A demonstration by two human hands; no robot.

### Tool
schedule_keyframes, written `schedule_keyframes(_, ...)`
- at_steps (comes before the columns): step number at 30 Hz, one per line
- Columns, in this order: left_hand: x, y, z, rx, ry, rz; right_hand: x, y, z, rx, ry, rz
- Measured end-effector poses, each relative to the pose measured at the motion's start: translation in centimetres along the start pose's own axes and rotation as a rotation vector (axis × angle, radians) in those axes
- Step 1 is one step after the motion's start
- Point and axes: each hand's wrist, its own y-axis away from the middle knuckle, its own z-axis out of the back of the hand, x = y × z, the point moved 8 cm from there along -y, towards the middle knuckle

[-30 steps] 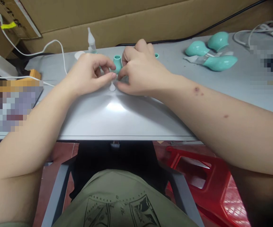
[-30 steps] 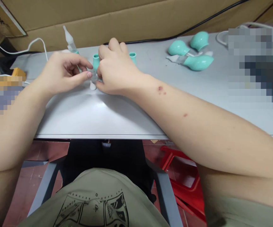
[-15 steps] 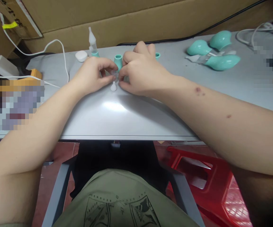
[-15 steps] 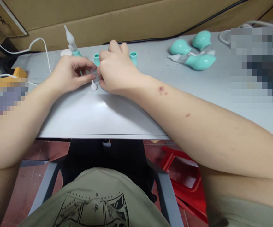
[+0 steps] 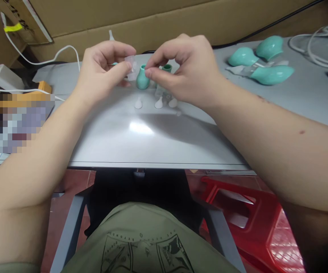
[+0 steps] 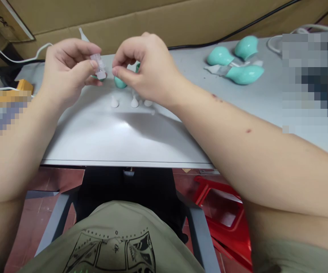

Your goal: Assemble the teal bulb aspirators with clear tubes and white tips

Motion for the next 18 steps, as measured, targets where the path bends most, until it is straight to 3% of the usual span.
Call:
schedule_keyframes(2,0.3,0.0,-0.1,-0.022,0.009,-0.01,-0.4,0.0,0.2,-0.068,-0.158,-0.004)
schedule_keyframes(6,0.1,0.2,-1.2,0.085,-0.041,-0.021,-1.1,0.1,0.2,-0.117,-0.336,-0.064)
schedule_keyframes(9,0.0,0.2,-0.8,0.012,-0.023,-0.017,-1.1,0.2,0.1,-0.105,-0.376,-0.086)
schedule_keyframes(13,-0.7,0.2,-1.1,-0.051,0.026,-0.046,-1.4,0.0,0.0,-0.109,-0.379,-0.026)
schedule_keyframes(18,-2.2,1.0,-1.7,-0.099,0.261,0.069,-2.0,-0.7,-0.1,-0.179,-0.335,0.146)
